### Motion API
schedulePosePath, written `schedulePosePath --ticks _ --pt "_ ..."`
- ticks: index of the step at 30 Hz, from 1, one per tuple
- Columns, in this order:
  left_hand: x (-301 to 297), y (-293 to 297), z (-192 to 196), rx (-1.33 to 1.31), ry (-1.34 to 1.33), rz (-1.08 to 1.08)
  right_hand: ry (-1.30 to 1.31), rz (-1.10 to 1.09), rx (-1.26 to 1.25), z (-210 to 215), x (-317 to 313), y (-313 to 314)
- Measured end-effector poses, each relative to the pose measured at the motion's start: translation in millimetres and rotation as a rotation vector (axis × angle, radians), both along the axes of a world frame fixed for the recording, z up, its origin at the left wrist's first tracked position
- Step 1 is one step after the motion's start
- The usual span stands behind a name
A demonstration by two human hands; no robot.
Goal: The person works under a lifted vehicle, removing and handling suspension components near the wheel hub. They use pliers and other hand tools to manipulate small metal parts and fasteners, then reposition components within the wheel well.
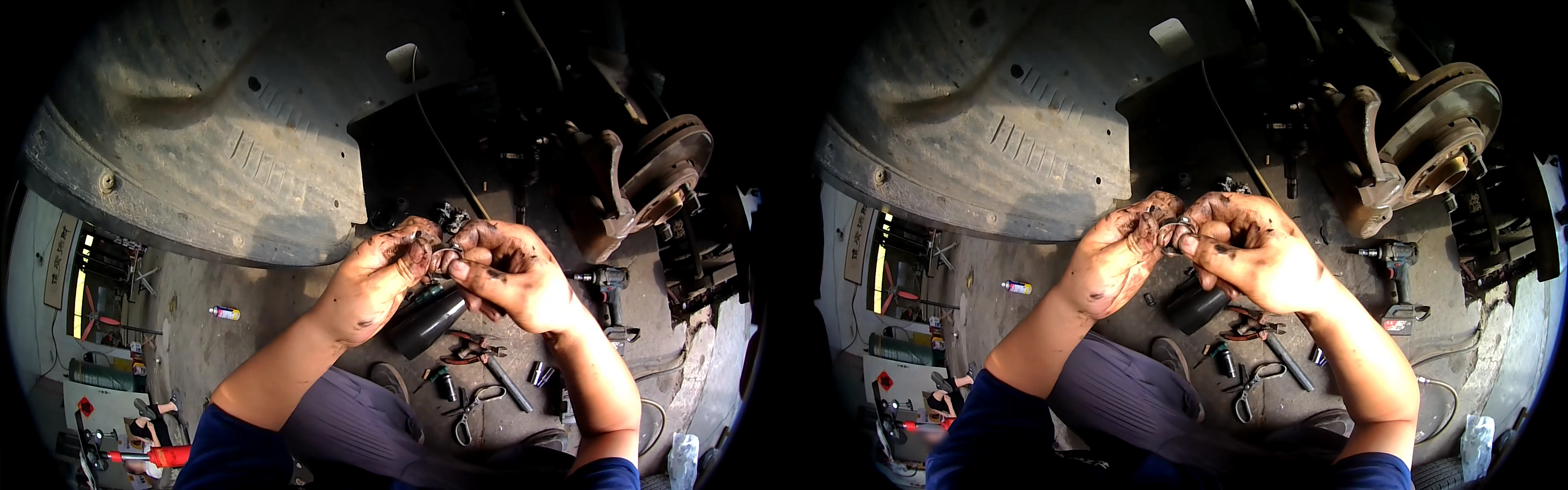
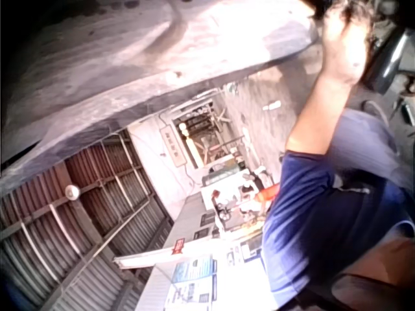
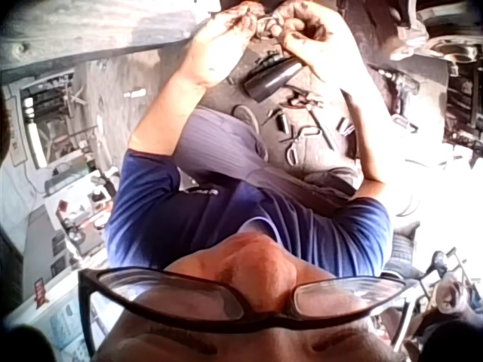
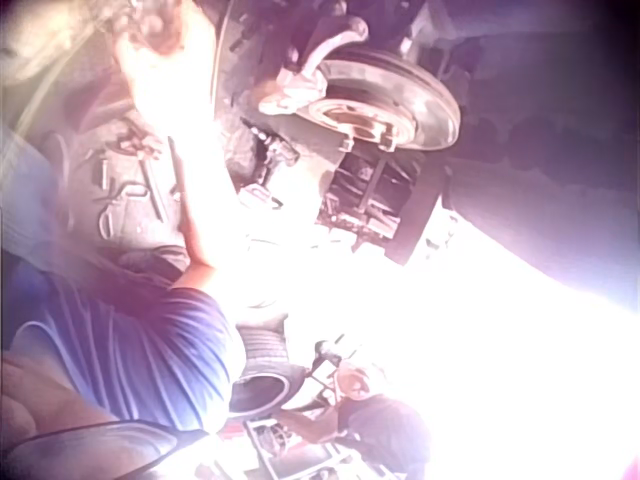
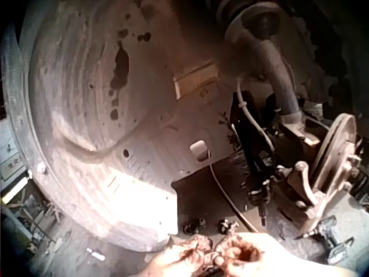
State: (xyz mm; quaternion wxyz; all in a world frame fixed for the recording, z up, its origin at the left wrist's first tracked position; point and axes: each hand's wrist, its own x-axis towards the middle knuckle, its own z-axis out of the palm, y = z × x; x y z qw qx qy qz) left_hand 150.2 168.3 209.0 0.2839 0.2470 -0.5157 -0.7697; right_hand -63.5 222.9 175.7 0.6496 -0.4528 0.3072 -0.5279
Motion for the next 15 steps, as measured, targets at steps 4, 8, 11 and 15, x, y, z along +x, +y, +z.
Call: schedulePosePath --ticks 4,8,11,15 --pt "5 -2 -3 -0.038 0.040 -0.132 -0.361 0.291 0.076 -12 -9 1" --pt "5 12 13 -0.103 -0.132 -0.193 -0.240 0.344 0.092 -11 -18 13" --pt "8 22 21 0.074 -0.211 -0.339 -0.276 0.508 0.035 -22 -24 16" --pt "15 25 21 0.096 -0.262 -0.542 -0.348 0.781 0.080 -27 -16 32"
